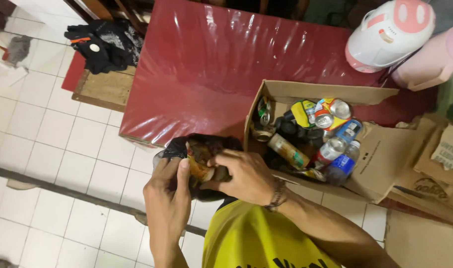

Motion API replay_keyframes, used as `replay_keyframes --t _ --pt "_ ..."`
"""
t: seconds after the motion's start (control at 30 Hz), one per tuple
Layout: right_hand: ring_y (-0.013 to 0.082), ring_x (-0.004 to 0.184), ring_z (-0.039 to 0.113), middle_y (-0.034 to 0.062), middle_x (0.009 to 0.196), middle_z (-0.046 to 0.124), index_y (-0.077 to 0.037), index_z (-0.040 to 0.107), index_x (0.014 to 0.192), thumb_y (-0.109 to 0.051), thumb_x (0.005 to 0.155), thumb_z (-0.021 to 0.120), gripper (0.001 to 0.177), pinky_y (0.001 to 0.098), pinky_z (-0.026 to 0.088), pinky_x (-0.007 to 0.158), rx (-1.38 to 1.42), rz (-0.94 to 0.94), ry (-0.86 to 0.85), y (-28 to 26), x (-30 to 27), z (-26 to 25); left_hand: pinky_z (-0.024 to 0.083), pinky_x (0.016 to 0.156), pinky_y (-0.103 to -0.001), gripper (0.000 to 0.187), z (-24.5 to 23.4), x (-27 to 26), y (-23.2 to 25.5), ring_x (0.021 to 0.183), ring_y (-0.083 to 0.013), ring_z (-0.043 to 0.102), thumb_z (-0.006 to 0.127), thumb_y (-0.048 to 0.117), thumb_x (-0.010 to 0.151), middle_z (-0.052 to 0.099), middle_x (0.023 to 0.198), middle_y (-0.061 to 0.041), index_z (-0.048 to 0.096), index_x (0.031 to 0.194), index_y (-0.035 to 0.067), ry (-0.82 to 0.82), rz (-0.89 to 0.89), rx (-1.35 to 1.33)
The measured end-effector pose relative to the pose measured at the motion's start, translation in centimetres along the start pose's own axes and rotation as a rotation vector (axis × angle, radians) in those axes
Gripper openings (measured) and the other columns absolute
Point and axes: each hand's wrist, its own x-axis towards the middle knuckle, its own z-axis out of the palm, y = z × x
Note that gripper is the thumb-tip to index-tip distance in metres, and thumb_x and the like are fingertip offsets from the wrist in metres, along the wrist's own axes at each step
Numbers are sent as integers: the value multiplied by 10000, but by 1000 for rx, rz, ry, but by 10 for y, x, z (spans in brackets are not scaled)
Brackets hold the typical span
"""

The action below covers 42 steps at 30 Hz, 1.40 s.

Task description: The person walks to a table and transfers recyclable items from a cardboard box into a black plastic bag. They handle cans, plastic bottles, and small containers one by one, placing them into the bag.

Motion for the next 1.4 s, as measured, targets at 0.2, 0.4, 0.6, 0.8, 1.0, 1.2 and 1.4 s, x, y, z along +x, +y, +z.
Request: replay_keyframes --t 0.2,0.4,0.6,0.8,1.0,1.2,1.4 --pt "201 876 687 37 1057 653 -124 737 1137 -431 728 859 525 366 561 728 62 31 -103 5 -3 22 482 601 -306 260 -6 -2 -13 606 -127 569 729 241 931 655 739 -54 697 948 -16 160 -15 -78" --pt "181 923 639 137 1177 608 69 533 1328 -501 762 889 878 335 549 700 -11 222 288 42 6 18 448 544 -306 330 -8 0 -37 609 -100 492 879 124 819 648 708 -95 698 1028 -56 266 -152 -70" --pt "92 671 502 -1 764 583 -6 681 939 -343 978 687 339 281 403 562 498 435 -6 55 2 19 522 570 -300 353 1 3 -71 623 -88 662 753 37 826 716 739 -87 655 1155 -45 256 -56 -134" --pt "9 551 453 -76 737 619 -55 679 883 -316 1018 574 312 202 362 482 684 512 -61 45 -2 2 457 614 -370 185 9 14 -85 612 -195 530 726 114 963 657 722 -184 697 1042 -51 241 -69 182" --pt "-2 584 411 -75 713 543 -58 717 924 -291 995 617 264 198 317 503 630 477 -197 16 -25 -12 521 654 -271 402 -11 3 -67 763 9 585 706 164 913 741 856 -43 630 1275 6 6 52 -630" --pt "5 720 495 -73 793 586 -48 657 914 -271 1057 578 276 196 415 635 755 338 -27 60 2 27 510 670 -404 176 -10 19 -94 719 -337 652 664 43 981 707 816 -236 677 1143 -25 130 -24 110" --pt "27 714 484 -60 816 621 -55 691 903 -263 1046 551 289 194 398 640 730 416 -75 71 6 18 546 647 -376 300 -21 19 -99 702 -282 738 639 14 897 727 837 -230 655 1194 -28 169 -74 -47"
